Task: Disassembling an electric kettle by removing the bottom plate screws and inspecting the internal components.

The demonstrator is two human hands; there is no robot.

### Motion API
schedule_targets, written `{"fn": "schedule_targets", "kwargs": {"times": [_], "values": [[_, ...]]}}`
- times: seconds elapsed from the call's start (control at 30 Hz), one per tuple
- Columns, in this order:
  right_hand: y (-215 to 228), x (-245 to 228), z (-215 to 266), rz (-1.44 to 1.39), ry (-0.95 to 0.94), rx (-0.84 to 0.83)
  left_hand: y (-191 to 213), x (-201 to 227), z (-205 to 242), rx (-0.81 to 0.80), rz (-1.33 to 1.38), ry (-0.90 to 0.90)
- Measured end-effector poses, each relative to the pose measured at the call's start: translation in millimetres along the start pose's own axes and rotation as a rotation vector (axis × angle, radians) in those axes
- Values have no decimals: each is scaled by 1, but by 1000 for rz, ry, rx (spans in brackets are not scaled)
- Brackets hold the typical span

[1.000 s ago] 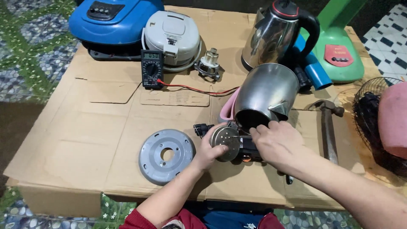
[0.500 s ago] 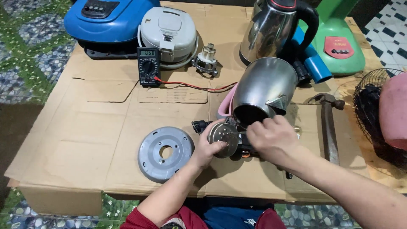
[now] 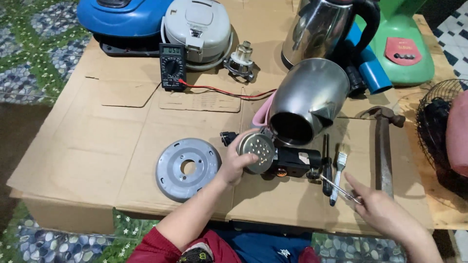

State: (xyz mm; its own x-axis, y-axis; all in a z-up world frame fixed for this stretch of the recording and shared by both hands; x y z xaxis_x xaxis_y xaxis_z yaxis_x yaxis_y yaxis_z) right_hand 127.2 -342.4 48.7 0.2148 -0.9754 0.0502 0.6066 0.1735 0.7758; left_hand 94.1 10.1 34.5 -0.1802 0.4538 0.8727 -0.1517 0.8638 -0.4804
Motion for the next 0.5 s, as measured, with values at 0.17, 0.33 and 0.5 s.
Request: {"fn": "schedule_targets", "kwargs": {"times": [0.17, 0.33, 0.5], "values": [[28, 16, 17, -497, -139, 155, -6, 21, -19, -29, -1, -79], [34, 33, 8, -1004, 48, 491, 1, 22, -37, -135, 91, -67], [49, 16, 15, -1223, 249, 634, 15, 8, -38, -131, 105, -23]]}}
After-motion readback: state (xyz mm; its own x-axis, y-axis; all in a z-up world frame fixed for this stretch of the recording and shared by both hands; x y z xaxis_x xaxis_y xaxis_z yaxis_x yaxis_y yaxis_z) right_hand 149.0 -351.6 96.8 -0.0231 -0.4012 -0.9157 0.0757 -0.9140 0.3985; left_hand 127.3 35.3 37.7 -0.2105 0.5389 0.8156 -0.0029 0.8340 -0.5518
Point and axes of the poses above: each hand's wrist, its own z-axis away from the middle knuckle, its own y-axis out of the back of the hand, x = y × z, the point moved 10 cm from there along -z, towards the middle knuckle, and after that the axes turned 5 degrees about -y, right-handed, at the moved point
